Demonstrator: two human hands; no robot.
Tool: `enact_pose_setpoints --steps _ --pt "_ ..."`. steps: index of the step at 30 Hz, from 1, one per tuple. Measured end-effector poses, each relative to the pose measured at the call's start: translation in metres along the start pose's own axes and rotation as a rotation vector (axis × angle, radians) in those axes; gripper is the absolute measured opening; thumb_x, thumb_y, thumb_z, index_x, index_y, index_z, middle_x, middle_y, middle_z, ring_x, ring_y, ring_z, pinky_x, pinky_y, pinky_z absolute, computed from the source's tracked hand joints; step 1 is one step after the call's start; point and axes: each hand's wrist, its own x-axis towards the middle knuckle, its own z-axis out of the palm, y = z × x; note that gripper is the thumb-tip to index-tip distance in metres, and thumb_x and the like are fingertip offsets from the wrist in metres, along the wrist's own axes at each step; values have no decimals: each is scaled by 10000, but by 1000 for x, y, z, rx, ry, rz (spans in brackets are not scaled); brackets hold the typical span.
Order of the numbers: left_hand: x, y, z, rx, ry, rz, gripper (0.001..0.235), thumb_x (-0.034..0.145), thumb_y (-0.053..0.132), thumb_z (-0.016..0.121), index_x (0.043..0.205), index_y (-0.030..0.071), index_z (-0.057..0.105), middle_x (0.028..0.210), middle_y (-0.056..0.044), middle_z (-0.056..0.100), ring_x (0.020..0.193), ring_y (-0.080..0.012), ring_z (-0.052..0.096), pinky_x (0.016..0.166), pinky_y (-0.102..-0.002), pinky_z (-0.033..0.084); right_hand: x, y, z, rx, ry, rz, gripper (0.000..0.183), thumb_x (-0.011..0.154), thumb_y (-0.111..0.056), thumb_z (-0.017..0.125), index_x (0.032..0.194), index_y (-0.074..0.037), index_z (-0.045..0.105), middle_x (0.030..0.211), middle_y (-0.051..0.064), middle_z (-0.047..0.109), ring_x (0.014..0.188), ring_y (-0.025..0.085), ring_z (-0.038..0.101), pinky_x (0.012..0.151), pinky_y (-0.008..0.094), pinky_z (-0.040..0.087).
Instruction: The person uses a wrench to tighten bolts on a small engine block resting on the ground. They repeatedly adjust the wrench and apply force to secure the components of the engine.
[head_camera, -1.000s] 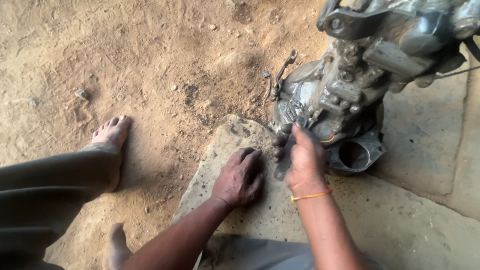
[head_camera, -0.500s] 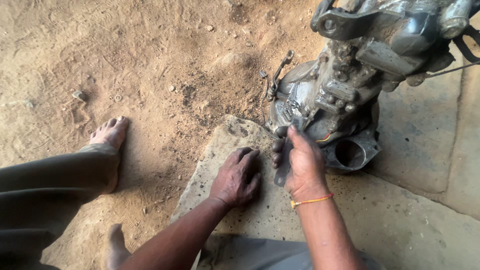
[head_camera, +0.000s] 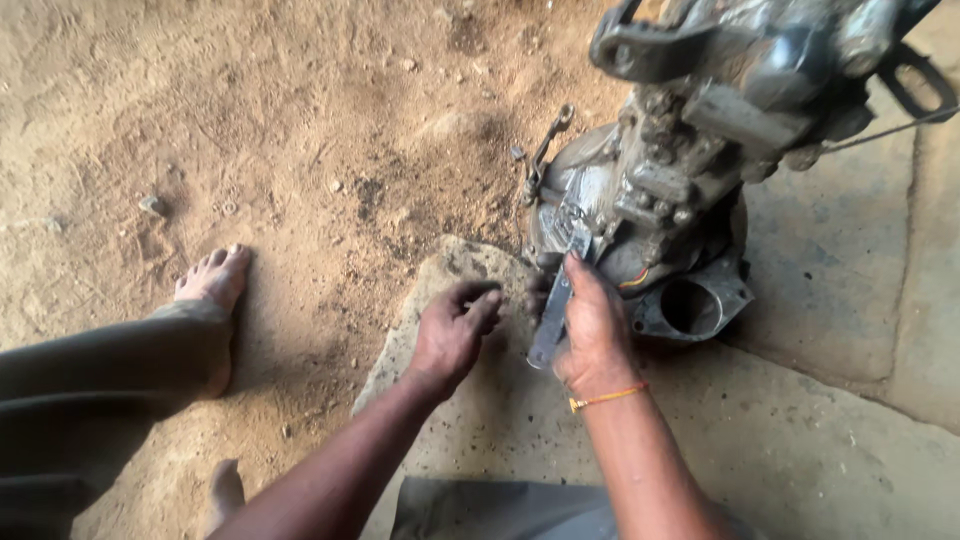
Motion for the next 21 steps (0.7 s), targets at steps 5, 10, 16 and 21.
enact_pose_setpoints --steps 5,10,16,21 --pt "-25 39 25 -72 -39 -71 328 958 247 653 1180 6 667 950 -184 783 783 -358 739 694 -525 584 -1 1 7 40 38 3 319 1025 -319 523 1061 -74 725 931 40 736 811 176 676 729 350 546" --pt "-32 50 38 347 62 183 374 902 245 720 1187 15 649 956 -153 777 815 -234 739 752 -404 588 -1 -1 1 -74 24 3 351 1028 -316 541 1059 -29 741 933 77 731 779 189 655 737 347 542" --pt "-19 82 20 313 -79 -15 383 1038 216 536 1400 105 595 1053 -84 821 728 -242 719 693 -432 610 -16 -4 14 -165 162 -118 288 994 -340 592 1058 -86 711 929 -2 708 764 107 638 630 271 460" --pt "-28 98 20 339 -56 38 439 983 165 505 1413 120 580 1053 -58 815 702 -148 739 677 -335 616 -17 -3 9 -242 113 -233 213 946 -205 661 1083 -60 735 908 -2 706 720 97 607 547 253 423"
